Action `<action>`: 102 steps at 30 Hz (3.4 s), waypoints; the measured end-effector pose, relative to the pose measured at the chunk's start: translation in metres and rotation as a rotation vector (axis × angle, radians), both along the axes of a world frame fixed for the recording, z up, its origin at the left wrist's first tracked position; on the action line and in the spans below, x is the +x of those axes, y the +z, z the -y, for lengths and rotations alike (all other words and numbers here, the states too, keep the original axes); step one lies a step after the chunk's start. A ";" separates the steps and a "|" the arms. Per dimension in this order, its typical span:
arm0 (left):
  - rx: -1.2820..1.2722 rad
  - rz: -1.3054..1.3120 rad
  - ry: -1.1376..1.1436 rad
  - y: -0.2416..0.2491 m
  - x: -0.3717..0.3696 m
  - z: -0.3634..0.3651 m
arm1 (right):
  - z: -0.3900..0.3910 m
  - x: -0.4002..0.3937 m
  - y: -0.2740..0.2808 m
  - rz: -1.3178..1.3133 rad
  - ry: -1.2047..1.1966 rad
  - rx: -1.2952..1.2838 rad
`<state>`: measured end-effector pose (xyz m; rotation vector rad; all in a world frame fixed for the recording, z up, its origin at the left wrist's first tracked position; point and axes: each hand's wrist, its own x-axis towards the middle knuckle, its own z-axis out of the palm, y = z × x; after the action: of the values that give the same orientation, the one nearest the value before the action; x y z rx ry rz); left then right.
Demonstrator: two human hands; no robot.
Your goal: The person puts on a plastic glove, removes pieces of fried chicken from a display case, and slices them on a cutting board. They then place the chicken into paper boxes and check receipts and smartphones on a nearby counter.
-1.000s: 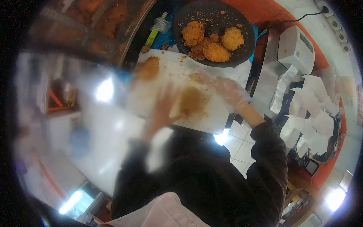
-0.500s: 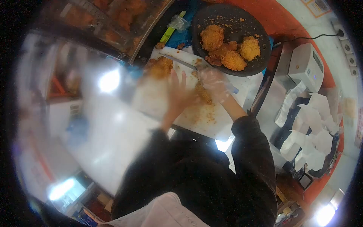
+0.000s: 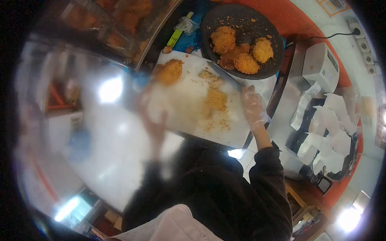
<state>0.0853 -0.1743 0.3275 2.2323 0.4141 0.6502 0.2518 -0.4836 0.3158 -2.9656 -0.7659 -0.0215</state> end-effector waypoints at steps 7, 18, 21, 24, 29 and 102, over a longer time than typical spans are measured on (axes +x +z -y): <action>0.084 -0.024 -0.049 0.005 -0.007 0.010 | -0.062 -0.008 0.057 0.019 0.225 0.484; -0.240 0.000 -0.025 -0.001 -0.029 -0.004 | -0.088 0.041 -0.013 -0.153 0.311 0.362; 0.059 -0.061 -0.020 0.003 -0.046 -0.016 | -0.084 0.031 0.013 -0.203 0.406 0.028; 0.066 -0.095 0.038 0.002 -0.057 -0.022 | -0.094 0.011 0.066 -0.473 0.243 -0.038; 0.049 -0.082 0.028 -0.003 -0.046 -0.030 | -0.097 -0.030 0.041 -0.372 0.135 -0.111; 0.016 -0.177 0.117 -0.003 -0.056 -0.090 | -0.226 0.071 -0.011 -0.133 0.011 0.588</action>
<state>0.0290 -0.0846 0.3240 2.3020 0.6335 0.5189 0.3225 -0.2574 0.3049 -2.3796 -0.6241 -0.0405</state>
